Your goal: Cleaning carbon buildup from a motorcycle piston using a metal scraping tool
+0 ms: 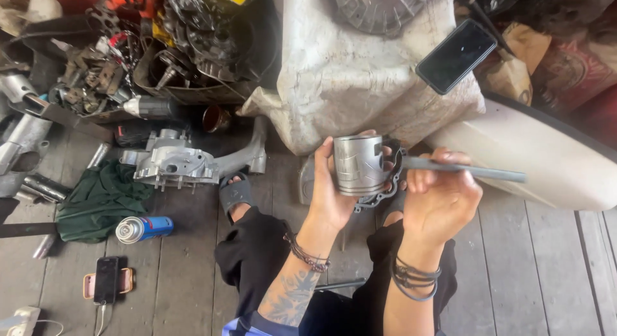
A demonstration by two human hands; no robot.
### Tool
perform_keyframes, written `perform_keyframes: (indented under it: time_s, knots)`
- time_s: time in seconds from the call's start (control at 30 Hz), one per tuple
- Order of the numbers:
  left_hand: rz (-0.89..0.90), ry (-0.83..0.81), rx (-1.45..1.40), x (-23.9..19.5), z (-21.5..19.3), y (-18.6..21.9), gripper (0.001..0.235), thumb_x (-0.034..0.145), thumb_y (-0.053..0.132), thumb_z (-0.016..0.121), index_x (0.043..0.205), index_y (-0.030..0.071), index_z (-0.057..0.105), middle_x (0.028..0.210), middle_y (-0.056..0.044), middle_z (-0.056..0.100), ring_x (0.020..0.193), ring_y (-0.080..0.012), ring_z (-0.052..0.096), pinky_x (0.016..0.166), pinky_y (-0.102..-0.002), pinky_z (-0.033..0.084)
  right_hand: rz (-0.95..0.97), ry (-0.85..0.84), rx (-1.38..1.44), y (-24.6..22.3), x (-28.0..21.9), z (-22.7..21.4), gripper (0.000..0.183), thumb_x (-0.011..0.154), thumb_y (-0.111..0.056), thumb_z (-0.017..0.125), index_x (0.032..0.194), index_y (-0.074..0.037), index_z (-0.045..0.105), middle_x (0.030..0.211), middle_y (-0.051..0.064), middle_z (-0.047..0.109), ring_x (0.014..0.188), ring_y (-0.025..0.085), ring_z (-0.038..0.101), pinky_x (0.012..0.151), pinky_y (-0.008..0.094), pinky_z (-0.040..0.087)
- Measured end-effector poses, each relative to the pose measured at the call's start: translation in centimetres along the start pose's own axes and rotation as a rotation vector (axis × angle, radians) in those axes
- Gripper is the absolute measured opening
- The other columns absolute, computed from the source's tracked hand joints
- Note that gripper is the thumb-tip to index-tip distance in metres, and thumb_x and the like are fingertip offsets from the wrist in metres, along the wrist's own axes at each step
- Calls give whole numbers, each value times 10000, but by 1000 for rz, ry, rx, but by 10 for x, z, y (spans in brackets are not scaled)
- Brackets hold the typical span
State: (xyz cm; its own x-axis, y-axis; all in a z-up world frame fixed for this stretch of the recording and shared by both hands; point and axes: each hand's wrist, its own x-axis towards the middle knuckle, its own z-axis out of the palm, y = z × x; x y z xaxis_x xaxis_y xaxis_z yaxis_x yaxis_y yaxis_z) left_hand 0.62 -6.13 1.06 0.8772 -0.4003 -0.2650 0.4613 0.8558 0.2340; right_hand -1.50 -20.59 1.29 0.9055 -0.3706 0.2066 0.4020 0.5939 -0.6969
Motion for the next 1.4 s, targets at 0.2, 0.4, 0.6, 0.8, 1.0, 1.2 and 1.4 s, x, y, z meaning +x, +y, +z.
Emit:
perform_keyframes:
  time_s: [0.2,0.4,0.6,0.8,1.0,1.2,1.4]
  knots:
    - [54,-60,102,-21,22,7,777,977,615,369,1439,16,546,1108,-302,680,1010,-334,699,882,-466,584,-152,-96,-434,3,-24,12,421,964,-340,531,777,27,619,587,139,509,428,159,508,436,268,477]
    - [95,-182,-80,-28,15,8,635,1015,468,473,1350,-64,566,1081,-305,670,988,-362,675,923,-460,540,-103,-26,-656,-16,-35,33,325,1056,-339,588,913,-48,605,851,62,592,565,114,487,427,208,435]
    - [130,-227,105,-37,19,7,673,1000,559,552,1376,1,530,1083,-215,694,935,-307,700,894,-437,578,-127,-83,-747,-31,-42,29,430,1027,-449,602,882,-45,564,769,61,557,495,163,455,431,255,391]
    - [243,-125,439,-36,27,14,646,952,541,601,1332,19,567,1076,-154,712,1029,-245,697,961,-393,582,-48,-137,-729,-25,-32,31,551,1045,-567,585,854,-50,575,675,33,488,493,167,463,745,340,585]
    - [143,-143,406,-38,27,13,642,938,515,623,1327,7,563,1063,-189,706,1010,-281,708,948,-413,591,-166,-42,-777,-30,-35,14,372,1112,-456,497,955,-119,469,907,95,544,552,194,424,413,271,401]
    - [147,-130,328,-35,24,10,617,974,513,583,1304,-8,583,1064,-207,709,975,-277,704,888,-410,595,-56,-124,-788,-29,-33,39,569,1023,-584,567,848,-43,575,593,39,467,475,172,481,510,267,399]
    - [127,-136,377,-34,25,11,648,957,548,577,1309,5,578,1075,-217,706,976,-283,709,853,-408,612,-42,-113,-807,-33,-32,41,600,1017,-601,566,853,-24,578,563,79,458,473,176,477,512,268,392]
